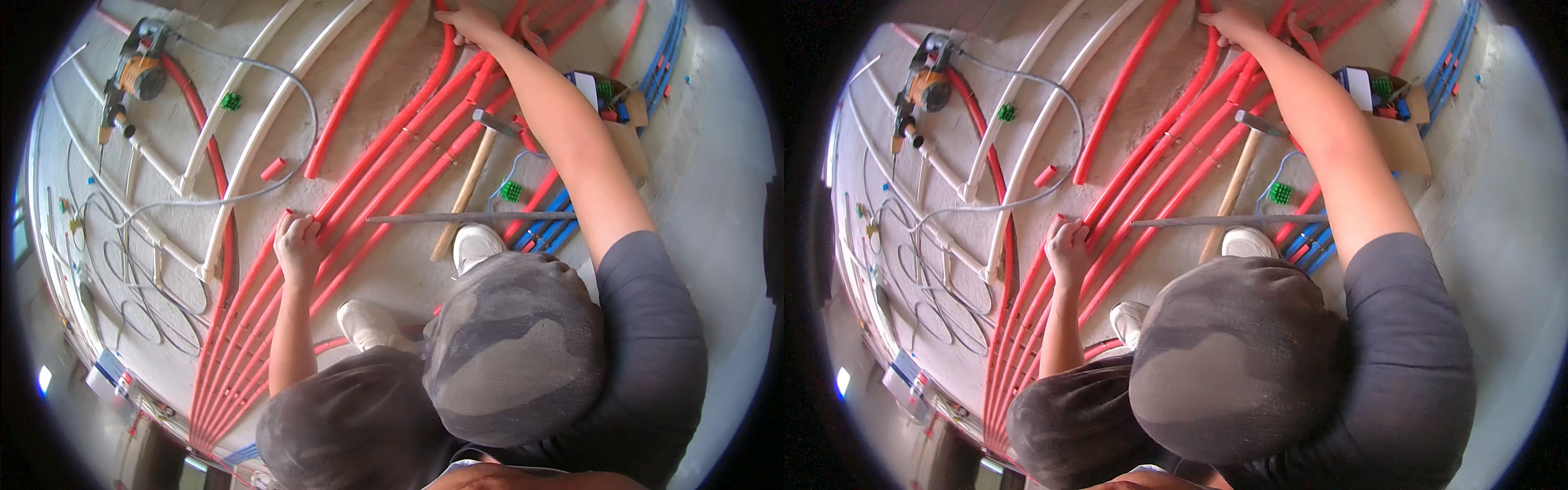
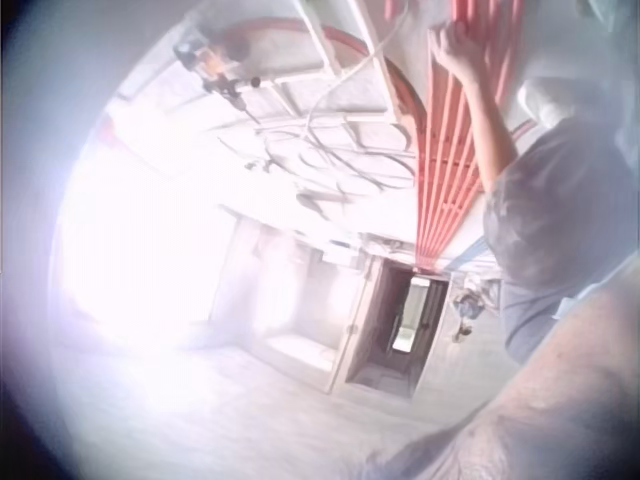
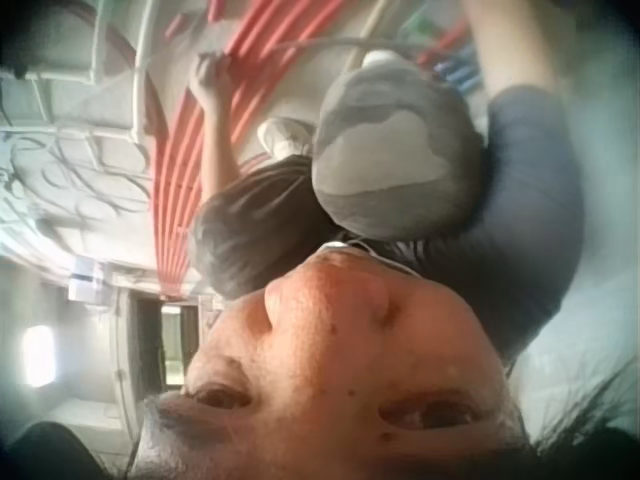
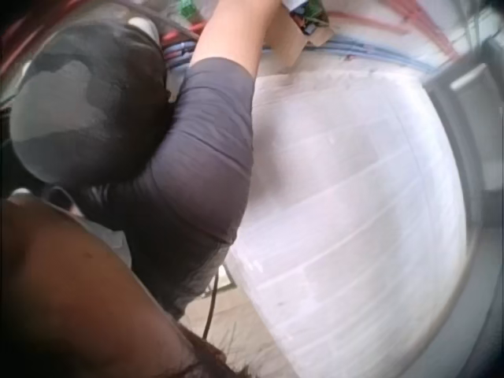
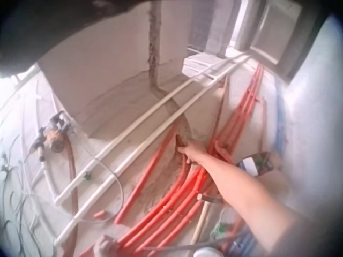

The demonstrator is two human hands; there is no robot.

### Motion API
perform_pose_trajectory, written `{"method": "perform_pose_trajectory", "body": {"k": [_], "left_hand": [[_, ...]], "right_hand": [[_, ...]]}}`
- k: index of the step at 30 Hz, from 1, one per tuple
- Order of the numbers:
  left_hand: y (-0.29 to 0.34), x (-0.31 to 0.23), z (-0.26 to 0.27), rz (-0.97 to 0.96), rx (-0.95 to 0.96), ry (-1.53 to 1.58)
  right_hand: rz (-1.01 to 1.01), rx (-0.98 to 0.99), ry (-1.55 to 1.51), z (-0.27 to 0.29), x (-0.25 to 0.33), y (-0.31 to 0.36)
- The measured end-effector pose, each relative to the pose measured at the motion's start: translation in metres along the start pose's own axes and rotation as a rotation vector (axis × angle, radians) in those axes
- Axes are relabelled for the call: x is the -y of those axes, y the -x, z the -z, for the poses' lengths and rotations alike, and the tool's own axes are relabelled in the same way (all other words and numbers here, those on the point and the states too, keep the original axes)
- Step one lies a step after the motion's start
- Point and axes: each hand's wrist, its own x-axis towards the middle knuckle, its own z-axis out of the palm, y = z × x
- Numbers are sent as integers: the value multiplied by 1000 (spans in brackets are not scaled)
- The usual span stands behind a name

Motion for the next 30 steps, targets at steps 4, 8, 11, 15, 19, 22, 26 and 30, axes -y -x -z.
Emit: {"method": "perform_pose_trajectory", "body": {"k": [4,8,11,15,19,22,26,30], "left_hand": [[8,9,4,7,10,-40],[17,6,3,32,-100,33],[43,10,6,97,-200,-21],[44,8,2,146,-171,-68],[46,15,6,132,-126,-39],[28,19,-4,82,-126,-49],[42,9,5,180,-171,-43],[20,18,5,207,-349,-182]], "right_hand": [[96,96,112,-6,-21,-16],[185,-89,-250,-31,-40,-5],[-11,-75,-844,-55,-7,39],[-41,6,-1009,-60,-15,36],[7,-160,-1018,-47,-18,8],[23,-292,-1060,33,-80,-80],[-35,-217,-983,6,-27,-49],[-135,-177,-1000,-36,-16,-27]]}}
